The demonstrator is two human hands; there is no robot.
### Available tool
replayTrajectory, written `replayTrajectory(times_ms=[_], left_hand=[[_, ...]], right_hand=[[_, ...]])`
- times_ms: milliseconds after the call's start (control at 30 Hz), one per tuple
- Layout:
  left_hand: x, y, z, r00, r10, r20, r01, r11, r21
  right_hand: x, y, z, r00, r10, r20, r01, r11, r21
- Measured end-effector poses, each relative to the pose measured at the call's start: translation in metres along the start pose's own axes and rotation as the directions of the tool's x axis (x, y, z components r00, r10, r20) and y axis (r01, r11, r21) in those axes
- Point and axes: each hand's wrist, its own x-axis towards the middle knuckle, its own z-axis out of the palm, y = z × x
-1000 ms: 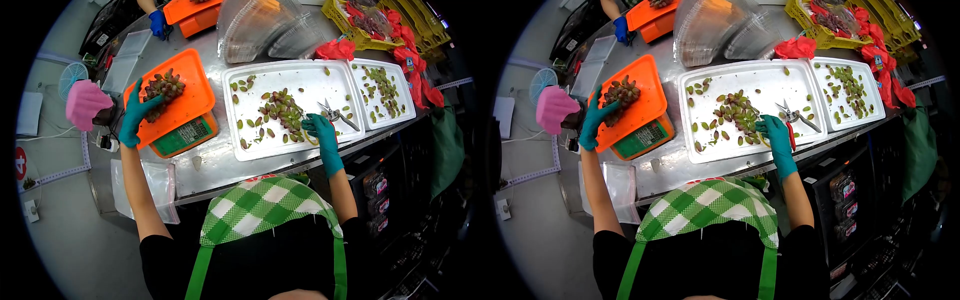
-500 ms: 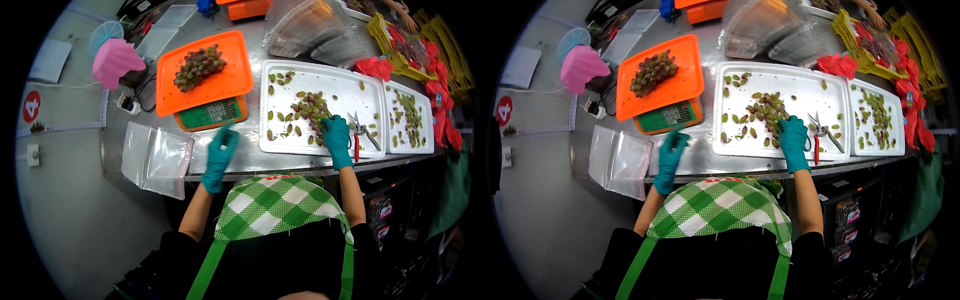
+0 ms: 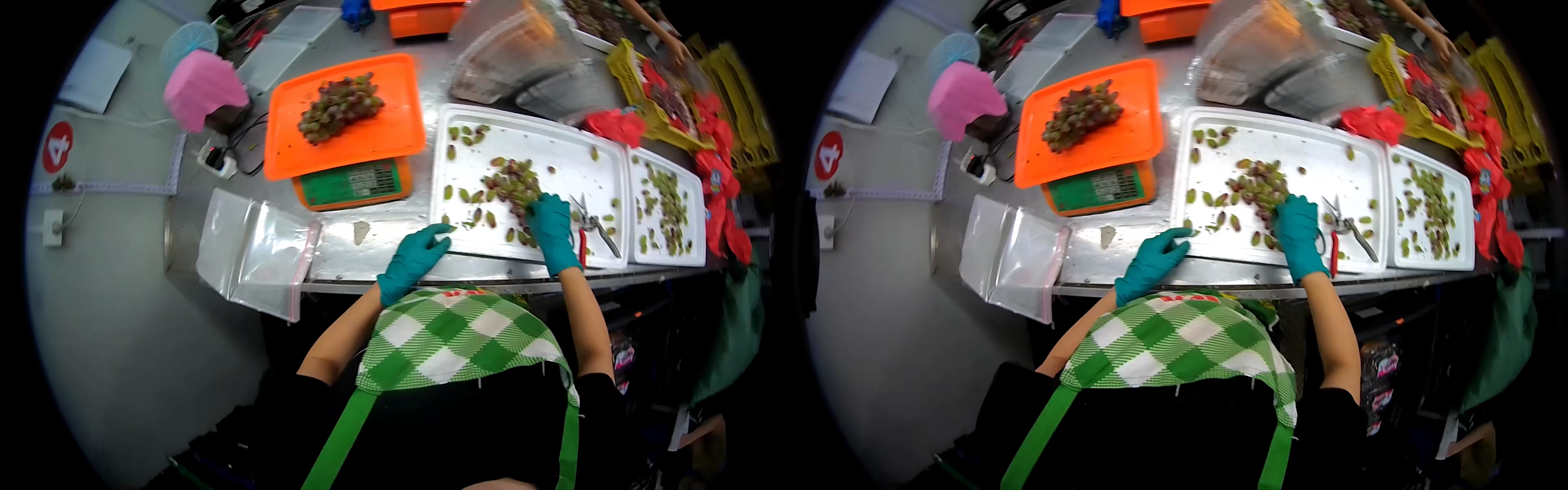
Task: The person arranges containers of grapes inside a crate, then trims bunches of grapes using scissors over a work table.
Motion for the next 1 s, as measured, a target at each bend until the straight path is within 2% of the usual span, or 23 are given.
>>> replayTrajectory(times_ms=[67,133,200,267,367,467,500,667,733,833,933,967,1000], left_hand=[[0.004,-0.018,0.007,1.0,0.012,-0.028,-0.013,0.998,-0.063],[0.004,-0.012,0.004,1.0,-0.024,0.015,0.025,0.993,-0.115],[0.005,-0.005,0.003,0.999,-0.045,0.011,0.045,0.997,-0.064],[0.006,-0.008,0.005,0.998,-0.067,0.012,0.068,0.994,-0.088],[0.005,-0.004,0.004,0.996,-0.087,0.004,0.086,0.99,-0.11],[0.006,-0.003,0.005,0.996,-0.087,-0.004,0.087,0.99,-0.113],[0.006,-0.003,0.005,0.995,-0.1,-0.004,0.099,0.988,-0.117],[0.01,-0.007,0.007,0.992,-0.126,-0.016,0.123,0.984,-0.131],[0.01,-0.009,0.005,0.99,-0.141,0.006,0.14,0.977,-0.159],[0.008,-0.006,0.005,0.99,-0.143,0.009,0.142,0.975,-0.172],[0.008,-0.003,0.005,0.992,-0.126,-0.001,0.123,0.972,-0.202],[0.009,-0.007,0.005,0.991,-0.133,0.011,0.133,0.969,-0.207],[0.01,-0.009,0.005,0.99,-0.143,0.021,0.144,0.966,-0.213]], right_hand=[[-0.002,0.007,0.008,0.994,-0.062,-0.087,0.063,0.998,0.015],[-0.003,0.01,0.001,0.987,-0.107,-0.122,0.113,0.992,0.051],[-0.003,0.009,-0.006,0.99,-0.075,-0.117,0.084,0.994,0.071],[-0.006,0.01,-0.007,0.99,-0.037,-0.134,0.052,0.992,0.113],[-0.012,0.013,-0.013,0.98,0.12,-0.158,-0.088,0.976,0.198],[-0.014,0.023,-0.029,0.963,0.253,-0.097,-0.191,0.887,0.421],[-0.015,0.027,-0.03,0.957,0.273,-0.094,-0.206,0.874,0.441],[-0.015,0.014,-0.027,0.997,0.067,-0.037,-0.051,0.947,0.317],[-0.01,0.01,-0.015,0.999,0.014,-0.032,-0.008,0.983,0.185],[-0.003,0.015,-0.011,0.999,-0.039,0.026,0.036,0.991,0.129],[-0.001,0.018,-0.007,0.994,-0.105,-0.041,0.108,0.99,0.087],[-0.003,0.019,-0.006,0.987,-0.109,-0.115,0.127,0.979,0.159],[-0.003,0.019,-0.011,0.99,-0.107,-0.094,0.119,0.982,0.143]])
